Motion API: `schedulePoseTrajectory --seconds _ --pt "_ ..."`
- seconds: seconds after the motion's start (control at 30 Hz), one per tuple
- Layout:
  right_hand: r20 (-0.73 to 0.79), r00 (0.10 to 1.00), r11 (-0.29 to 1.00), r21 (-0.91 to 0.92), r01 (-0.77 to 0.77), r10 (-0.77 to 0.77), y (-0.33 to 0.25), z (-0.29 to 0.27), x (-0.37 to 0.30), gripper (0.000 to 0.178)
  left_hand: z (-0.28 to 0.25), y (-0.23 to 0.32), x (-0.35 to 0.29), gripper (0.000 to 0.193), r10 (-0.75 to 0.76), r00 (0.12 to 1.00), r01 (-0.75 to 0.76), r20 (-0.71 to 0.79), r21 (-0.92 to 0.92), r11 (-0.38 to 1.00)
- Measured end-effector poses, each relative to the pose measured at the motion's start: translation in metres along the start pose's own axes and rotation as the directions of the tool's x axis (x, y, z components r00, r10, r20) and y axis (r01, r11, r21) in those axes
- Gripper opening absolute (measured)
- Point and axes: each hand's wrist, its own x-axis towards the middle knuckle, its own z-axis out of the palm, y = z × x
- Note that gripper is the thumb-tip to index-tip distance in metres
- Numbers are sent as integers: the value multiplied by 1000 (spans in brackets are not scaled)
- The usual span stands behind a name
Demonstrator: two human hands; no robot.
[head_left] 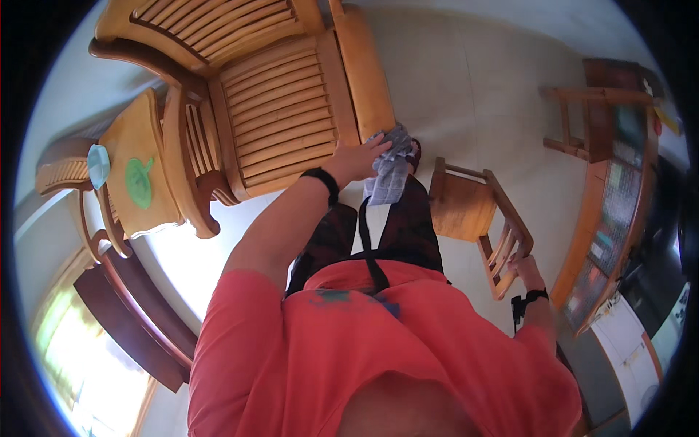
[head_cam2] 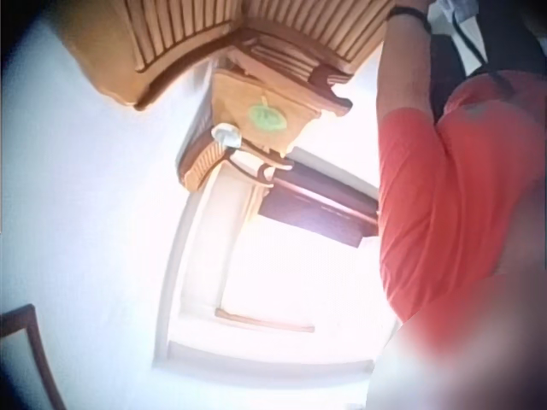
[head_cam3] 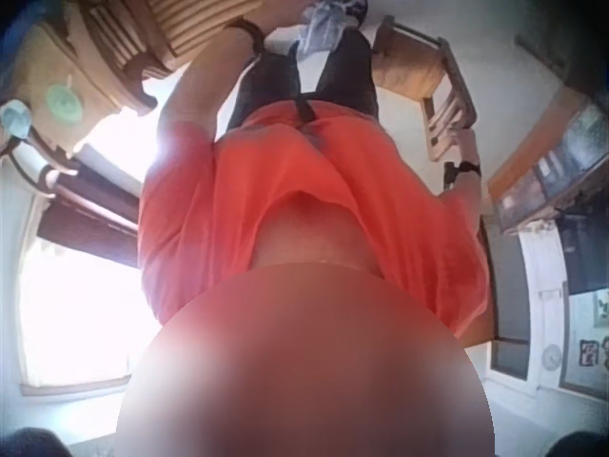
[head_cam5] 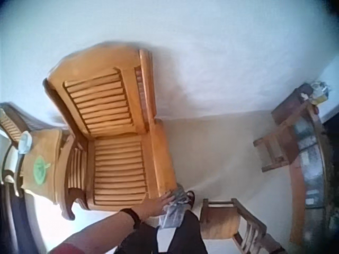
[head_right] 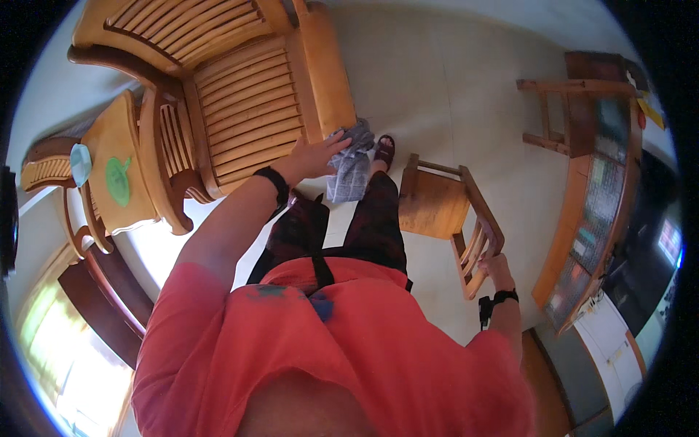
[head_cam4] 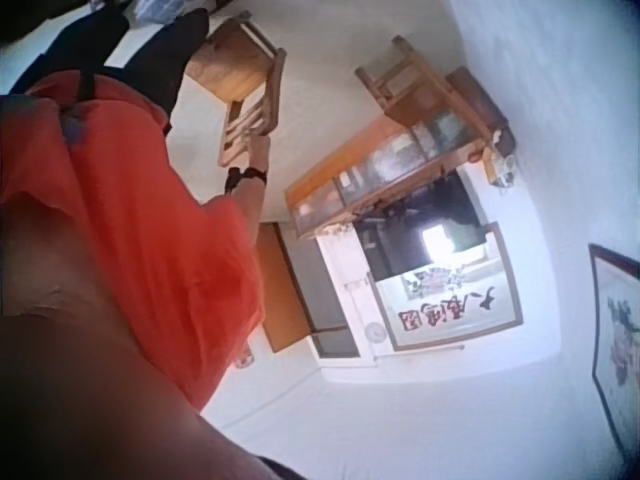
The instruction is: Wiping down wooden chairs and a table with a cloth.
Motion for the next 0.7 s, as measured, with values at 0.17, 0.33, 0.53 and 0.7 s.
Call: schedulePoseTrajectory --seconds 0.17,0.33,0.53,0.7 --pt "88 994 967 250 46 -70 24 50 -47 27 4 -17 3 91 92 994 -88 -54 68 994" --pt "222 974 958 265 -110 50 36 91 -62 32 -8 -12 7 92 125 992 -126 20 148 981" --pt "405 879 891 256 -374 253 85 121 -64 39 -12 -7 2 93 79 993 -92 82 173 981" --pt "497 827 842 301 -448 262 122 158 -70 42 -17 -10 2 91 62 993 -73 101 112 991"
